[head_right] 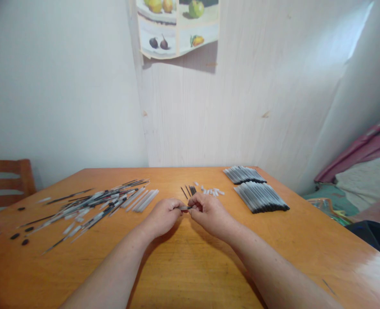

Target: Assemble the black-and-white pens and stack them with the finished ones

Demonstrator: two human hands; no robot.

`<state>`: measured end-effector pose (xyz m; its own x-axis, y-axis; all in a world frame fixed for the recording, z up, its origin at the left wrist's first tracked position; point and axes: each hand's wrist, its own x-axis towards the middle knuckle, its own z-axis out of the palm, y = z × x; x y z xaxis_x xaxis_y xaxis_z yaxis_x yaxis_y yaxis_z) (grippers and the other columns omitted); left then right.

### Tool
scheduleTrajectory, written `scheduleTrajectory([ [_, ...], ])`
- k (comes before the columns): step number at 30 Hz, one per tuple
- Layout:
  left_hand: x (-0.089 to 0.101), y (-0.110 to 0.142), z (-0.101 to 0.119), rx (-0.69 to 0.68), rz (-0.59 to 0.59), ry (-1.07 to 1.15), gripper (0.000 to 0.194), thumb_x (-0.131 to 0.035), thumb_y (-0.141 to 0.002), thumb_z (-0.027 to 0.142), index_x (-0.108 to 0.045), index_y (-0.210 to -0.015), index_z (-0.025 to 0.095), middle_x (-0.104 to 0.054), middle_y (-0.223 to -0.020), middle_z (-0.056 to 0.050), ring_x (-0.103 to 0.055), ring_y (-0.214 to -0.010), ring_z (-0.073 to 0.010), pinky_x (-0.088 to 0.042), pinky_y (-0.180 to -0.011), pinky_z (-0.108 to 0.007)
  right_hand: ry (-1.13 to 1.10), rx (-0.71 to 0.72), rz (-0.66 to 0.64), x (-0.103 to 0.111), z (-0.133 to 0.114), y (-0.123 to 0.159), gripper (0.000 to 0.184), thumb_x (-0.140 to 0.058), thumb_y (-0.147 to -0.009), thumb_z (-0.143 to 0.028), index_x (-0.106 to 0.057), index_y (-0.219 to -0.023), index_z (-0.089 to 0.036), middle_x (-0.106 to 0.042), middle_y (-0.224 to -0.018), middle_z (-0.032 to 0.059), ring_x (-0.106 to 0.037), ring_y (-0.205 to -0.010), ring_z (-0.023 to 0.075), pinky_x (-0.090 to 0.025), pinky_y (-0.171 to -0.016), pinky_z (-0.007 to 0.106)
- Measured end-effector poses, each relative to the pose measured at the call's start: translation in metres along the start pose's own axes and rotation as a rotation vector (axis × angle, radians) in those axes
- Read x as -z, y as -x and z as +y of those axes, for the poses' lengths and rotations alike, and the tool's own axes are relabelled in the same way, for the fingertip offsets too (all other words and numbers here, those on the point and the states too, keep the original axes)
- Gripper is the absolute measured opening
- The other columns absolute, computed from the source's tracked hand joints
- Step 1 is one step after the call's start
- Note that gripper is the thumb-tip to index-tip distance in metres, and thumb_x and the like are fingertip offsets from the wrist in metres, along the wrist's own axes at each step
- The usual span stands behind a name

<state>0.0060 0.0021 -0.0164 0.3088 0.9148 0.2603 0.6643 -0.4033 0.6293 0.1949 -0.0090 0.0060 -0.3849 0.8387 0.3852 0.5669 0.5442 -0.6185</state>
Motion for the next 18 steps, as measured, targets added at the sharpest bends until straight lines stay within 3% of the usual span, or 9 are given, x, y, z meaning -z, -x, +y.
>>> scheduleTrajectory([
  [12,0.004,0.0,0.008,-0.019,-0.003,-0.059,0.032,-0.045,-0.08,0.019,-0.076,-0.089,0.022,-0.075,-0.091,-0.005,-0.064,-0.085,-0.0198,-0.045,-0.078,-0.028,0.04,-0.026,-0.025,0.002,-0.007,0.0,0.011,-0.052,-0.082,-0.018,-0.062,-0.078,-0.019,-0.061,-0.068,-0.0004,-0.056,-0.066,0.0134,-0.037,-0.06,0.024],
  [18,0.005,0.001,0.01,-0.043,0.001,-0.031,0.033,-0.045,-0.08,0.019,-0.076,-0.09,0.022,-0.075,-0.094,-0.004,-0.064,-0.091,-0.0192,-0.045,-0.08,-0.027,0.144,0.047,-0.055,0.004,-0.009,0.001,0.028,-0.044,-0.093,-0.028,-0.056,-0.07,-0.018,-0.056,-0.063,0.0002,-0.052,-0.062,0.0133,-0.033,-0.06,0.025],
])
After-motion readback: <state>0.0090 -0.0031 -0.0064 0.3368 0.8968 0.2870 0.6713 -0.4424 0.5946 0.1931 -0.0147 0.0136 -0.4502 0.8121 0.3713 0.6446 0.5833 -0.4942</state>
